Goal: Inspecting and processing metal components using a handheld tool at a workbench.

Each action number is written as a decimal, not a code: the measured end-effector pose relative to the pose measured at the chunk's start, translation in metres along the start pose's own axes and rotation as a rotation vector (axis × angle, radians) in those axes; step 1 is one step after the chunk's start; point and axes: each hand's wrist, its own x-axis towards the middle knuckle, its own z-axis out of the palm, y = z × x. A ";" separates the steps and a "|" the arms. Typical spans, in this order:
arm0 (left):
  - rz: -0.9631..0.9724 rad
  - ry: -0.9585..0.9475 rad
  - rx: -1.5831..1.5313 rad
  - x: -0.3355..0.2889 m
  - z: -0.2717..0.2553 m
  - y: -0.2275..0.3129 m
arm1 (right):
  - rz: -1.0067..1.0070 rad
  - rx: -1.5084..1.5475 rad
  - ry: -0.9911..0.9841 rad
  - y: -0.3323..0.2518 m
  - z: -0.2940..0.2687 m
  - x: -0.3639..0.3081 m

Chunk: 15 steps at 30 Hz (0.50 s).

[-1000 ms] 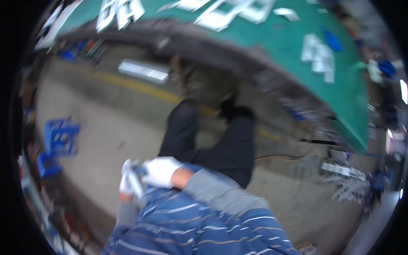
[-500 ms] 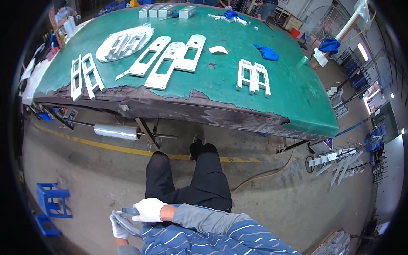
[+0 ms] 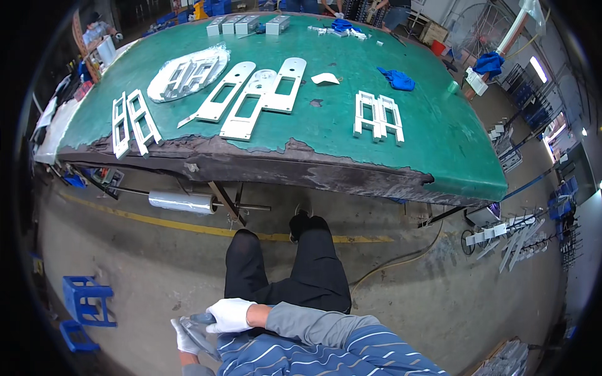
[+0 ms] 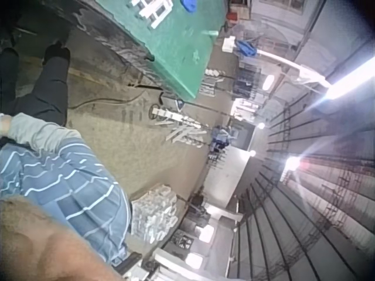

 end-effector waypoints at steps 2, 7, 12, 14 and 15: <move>-0.009 -0.043 0.023 0.004 -0.003 0.000 | 0.004 -0.008 0.015 0.001 0.001 0.000; -0.026 -0.146 0.075 0.009 -0.008 0.002 | 0.015 -0.029 0.032 0.000 0.003 -0.004; 0.046 -0.192 0.162 -0.003 0.025 0.007 | -0.007 0.034 0.000 0.000 -0.003 -0.008; 0.124 -0.194 0.225 -0.014 0.042 0.008 | -0.040 0.108 -0.037 -0.001 -0.004 -0.010; 0.127 -0.189 0.224 -0.015 0.037 0.007 | -0.045 0.107 -0.042 -0.002 -0.003 -0.011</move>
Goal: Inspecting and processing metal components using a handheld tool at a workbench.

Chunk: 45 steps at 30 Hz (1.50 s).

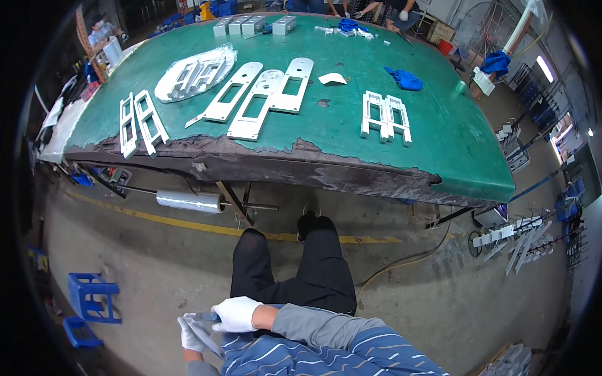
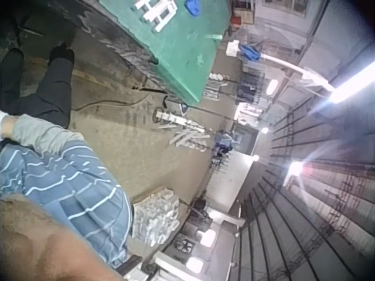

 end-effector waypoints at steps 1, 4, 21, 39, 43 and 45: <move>-0.035 -0.004 -0.032 0.000 -0.009 -0.004 | 0.006 0.007 -0.006 0.000 0.001 -0.001; -0.137 -0.039 -0.127 0.014 -0.029 -0.014 | 0.029 0.023 -0.006 0.004 -0.002 0.000; -0.226 0.213 -0.527 0.015 0.025 0.019 | -0.033 0.069 0.121 0.012 -0.013 0.001; -0.227 0.076 -0.174 0.007 0.020 0.017 | 0.060 0.044 0.037 -0.002 -0.006 0.004; -0.231 0.059 -0.299 0.010 0.007 0.009 | 0.089 -0.006 0.004 -0.003 -0.008 0.006; -0.238 0.057 -0.343 0.007 0.005 0.007 | 0.103 -0.021 -0.012 -0.001 -0.006 0.006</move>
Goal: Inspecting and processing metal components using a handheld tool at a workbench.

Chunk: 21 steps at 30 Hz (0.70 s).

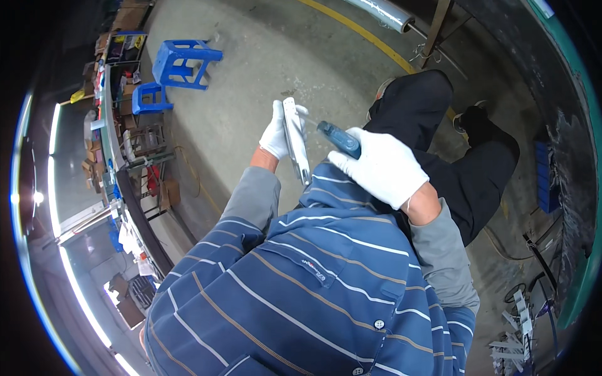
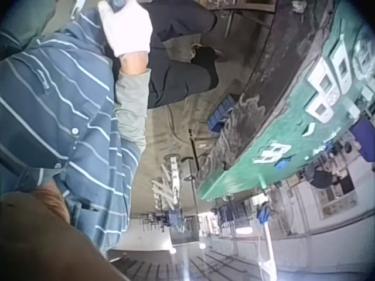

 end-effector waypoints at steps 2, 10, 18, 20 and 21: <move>0.039 0.127 0.038 -0.005 0.008 0.004 | 0.007 -0.064 0.032 0.003 0.002 0.000; 0.176 0.257 0.159 0.001 0.007 0.017 | 0.054 -0.199 0.011 0.006 0.012 0.006; 0.291 0.301 0.056 0.000 0.028 0.021 | 0.075 -0.262 0.027 0.012 0.017 0.004; 0.296 0.292 0.032 0.000 0.032 0.020 | 0.076 -0.274 0.030 0.012 0.017 0.005; 0.293 0.277 0.016 0.000 0.034 0.020 | 0.081 -0.285 0.036 0.011 0.017 0.006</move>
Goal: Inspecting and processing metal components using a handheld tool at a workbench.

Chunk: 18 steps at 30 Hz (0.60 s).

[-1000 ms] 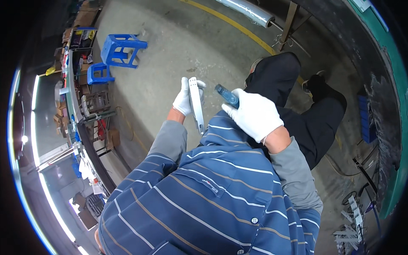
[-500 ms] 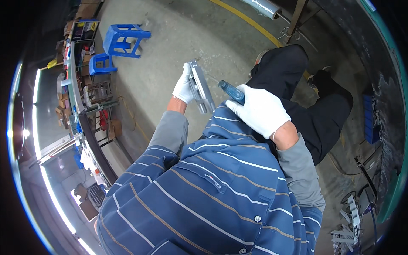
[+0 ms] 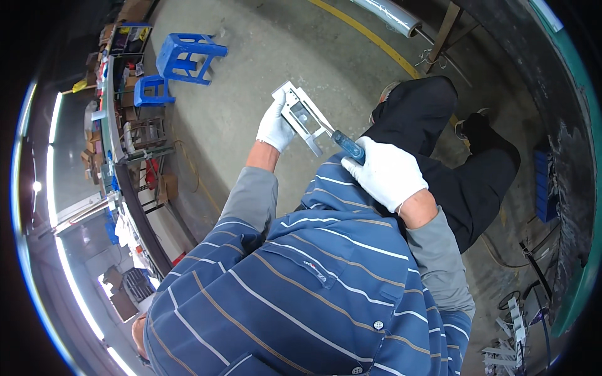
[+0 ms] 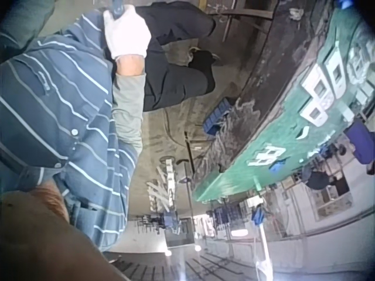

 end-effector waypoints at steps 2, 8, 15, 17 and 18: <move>-0.010 -0.027 -0.035 -0.001 0.003 -0.001 | 0.011 -0.021 0.010 -0.001 0.000 0.001; -0.019 -0.052 0.024 -0.006 0.005 -0.004 | -0.022 -0.063 0.084 -0.011 -0.006 0.014; -0.031 -0.047 -0.031 -0.008 -0.002 -0.007 | -0.074 -0.082 0.032 -0.020 -0.013 0.026; -0.020 -0.028 -0.059 -0.005 -0.009 -0.007 | -0.094 -0.088 -0.035 -0.019 -0.013 0.021; -0.015 -0.019 -0.072 -0.003 -0.012 -0.007 | -0.103 -0.090 -0.068 -0.018 -0.012 0.018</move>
